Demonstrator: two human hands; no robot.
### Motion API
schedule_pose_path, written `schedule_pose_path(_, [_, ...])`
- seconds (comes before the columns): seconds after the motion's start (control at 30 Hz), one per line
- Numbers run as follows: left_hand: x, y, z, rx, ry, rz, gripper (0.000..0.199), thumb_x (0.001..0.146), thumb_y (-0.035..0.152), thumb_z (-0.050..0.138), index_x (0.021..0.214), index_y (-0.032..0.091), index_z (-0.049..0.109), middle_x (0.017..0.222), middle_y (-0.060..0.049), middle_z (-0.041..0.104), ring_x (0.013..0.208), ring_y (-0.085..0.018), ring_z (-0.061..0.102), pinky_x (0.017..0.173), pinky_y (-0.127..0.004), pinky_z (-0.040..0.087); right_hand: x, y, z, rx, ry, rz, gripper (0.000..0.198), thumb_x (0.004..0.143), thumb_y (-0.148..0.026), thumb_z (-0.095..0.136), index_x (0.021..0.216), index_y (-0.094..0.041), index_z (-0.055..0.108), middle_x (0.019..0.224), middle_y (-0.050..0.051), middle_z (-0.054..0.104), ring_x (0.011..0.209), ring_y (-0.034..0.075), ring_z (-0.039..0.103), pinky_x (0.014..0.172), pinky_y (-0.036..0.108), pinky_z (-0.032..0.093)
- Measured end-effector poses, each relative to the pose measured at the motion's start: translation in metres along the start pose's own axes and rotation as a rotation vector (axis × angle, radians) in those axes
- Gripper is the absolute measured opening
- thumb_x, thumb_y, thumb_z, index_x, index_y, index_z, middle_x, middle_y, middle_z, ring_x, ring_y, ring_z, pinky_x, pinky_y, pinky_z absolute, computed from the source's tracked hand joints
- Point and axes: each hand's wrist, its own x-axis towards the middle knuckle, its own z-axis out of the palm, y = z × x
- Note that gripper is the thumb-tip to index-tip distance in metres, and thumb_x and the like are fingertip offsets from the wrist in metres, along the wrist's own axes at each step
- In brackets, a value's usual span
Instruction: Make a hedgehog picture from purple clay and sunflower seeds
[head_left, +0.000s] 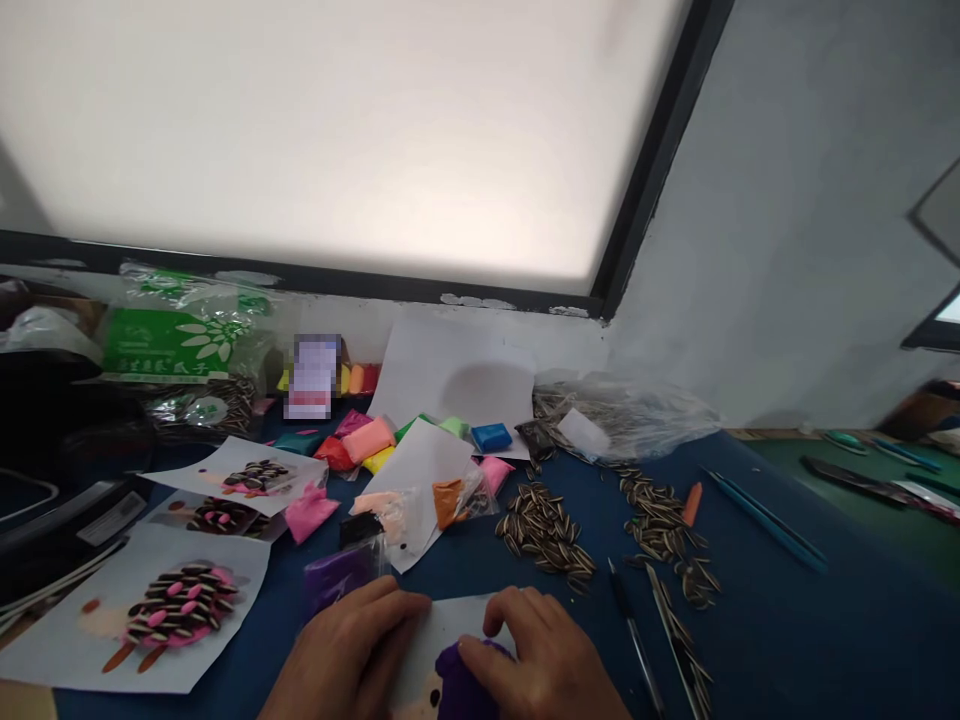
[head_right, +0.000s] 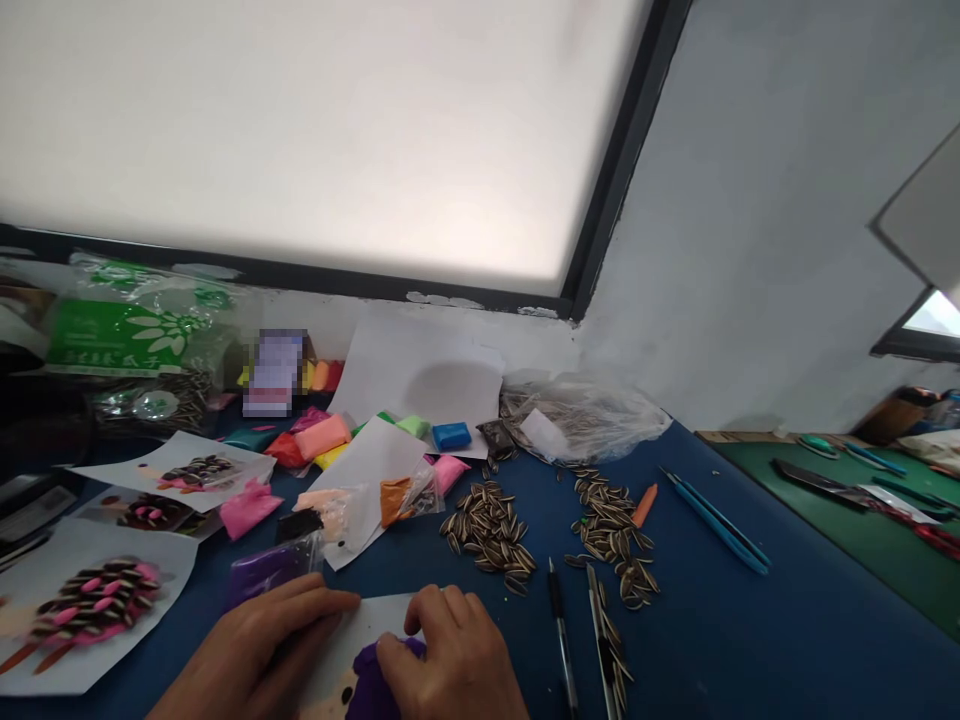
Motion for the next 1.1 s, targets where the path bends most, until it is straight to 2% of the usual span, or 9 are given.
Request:
schedule_pose_path(0.07, [0.0,0.0,0.0,0.003,-0.007,-0.001,0.03,0.096,0.028,0.047,0.098,0.026,0.077,0.079,-0.001,0.07,0.07,-0.017,0.07,0.061,-0.022,0.048,0.0,0.002,-0.009,-0.003,-0.13,-0.033,0.016,0.099,-0.02,0.056,0.087,-0.024,0.067,0.077,0.0,0.056,0.064,0.015,0.05,0.058,0.029,0.03])
schedule_pose_path(0.17, [0.0,0.0,0.0,-0.004,-0.001,0.011,0.03,0.097,0.029,0.046,0.099,0.025,0.076,0.08,-0.002,0.07,0.07,-0.017,0.07,0.061,-0.023,0.047,0.002,0.004,-0.019,-0.017,-0.234,-0.046,0.008,0.095,-0.018,0.064,0.091,-0.025,0.067,0.08,0.0,0.059,0.068,0.015,0.055,0.06,0.027,0.033])
schedule_pose_path(0.43, [0.0,-0.002,0.002,0.001,-0.018,0.002,0.031,0.099,0.029,0.046,0.098,0.025,0.077,0.079,-0.002,0.069,0.07,-0.016,0.069,0.061,-0.023,0.046,0.004,-0.003,-0.019,-0.014,-0.234,-0.031,0.011,0.096,-0.019,0.065,0.099,-0.029,0.069,0.079,-0.001,0.061,0.065,0.015,0.056,0.058,0.028,0.035])
schedule_pose_path(0.63, [0.0,-0.001,0.001,0.018,-0.019,0.001,0.031,0.098,0.028,0.046,0.098,0.024,0.077,0.08,-0.003,0.069,0.071,-0.017,0.069,0.062,-0.023,0.047,-0.002,-0.006,0.003,-0.004,-0.134,-0.007,0.01,0.096,-0.024,0.062,0.096,-0.029,0.07,0.075,-0.001,0.058,0.062,0.015,0.05,0.058,0.028,0.033])
schedule_pose_path(0.7, [0.0,0.0,0.001,0.022,-0.029,-0.003,0.032,0.098,0.028,0.045,0.095,0.025,0.076,0.079,-0.002,0.069,0.07,-0.016,0.069,0.061,-0.022,0.047,-0.002,-0.009,0.013,-0.016,0.054,-0.006,0.021,0.097,-0.021,0.057,0.08,-0.028,0.067,0.068,-0.001,0.053,0.057,0.016,0.044,0.055,0.031,0.025])
schedule_pose_path(0.77, [0.0,0.0,0.001,0.02,-0.019,0.004,0.032,0.098,0.028,0.045,0.095,0.025,0.076,0.078,-0.002,0.068,0.069,-0.016,0.069,0.061,-0.023,0.047,-0.002,-0.01,0.017,0.001,0.159,0.05,0.032,0.101,-0.022,0.05,0.074,-0.028,0.066,0.066,-0.001,0.051,0.058,0.017,0.042,0.056,0.033,0.023])
schedule_pose_path(0.8, [0.0,0.0,0.002,0.018,-0.008,0.011,0.031,0.098,0.028,0.046,0.096,0.025,0.076,0.078,-0.002,0.068,0.069,-0.016,0.069,0.061,-0.023,0.047,-0.001,-0.009,0.016,0.009,0.157,0.051,0.033,0.102,-0.023,0.048,0.075,-0.029,0.067,0.067,-0.001,0.051,0.058,0.017,0.042,0.056,0.033,0.023])
schedule_pose_path(0.97, [0.0,-0.003,0.003,0.033,-0.007,0.024,0.031,0.097,0.025,0.046,0.096,0.026,0.077,0.077,-0.001,0.069,0.068,-0.016,0.069,0.06,-0.022,0.047,-0.006,0.002,-0.001,0.024,-0.143,-0.005,0.009,0.096,-0.022,0.063,0.092,-0.028,0.069,0.079,-0.002,0.056,0.066,0.015,0.051,0.06,0.028,0.032])
schedule_pose_path(1.1, [0.001,-0.003,0.001,0.043,-0.017,0.034,0.031,0.098,0.027,0.046,0.096,0.024,0.077,0.078,-0.002,0.069,0.069,-0.016,0.069,0.06,-0.022,0.047,-0.008,0.005,-0.003,0.006,-0.142,-0.07,0.009,0.096,-0.023,0.063,0.095,-0.029,0.07,0.079,-0.002,0.057,0.065,0.015,0.051,0.06,0.028,0.033])
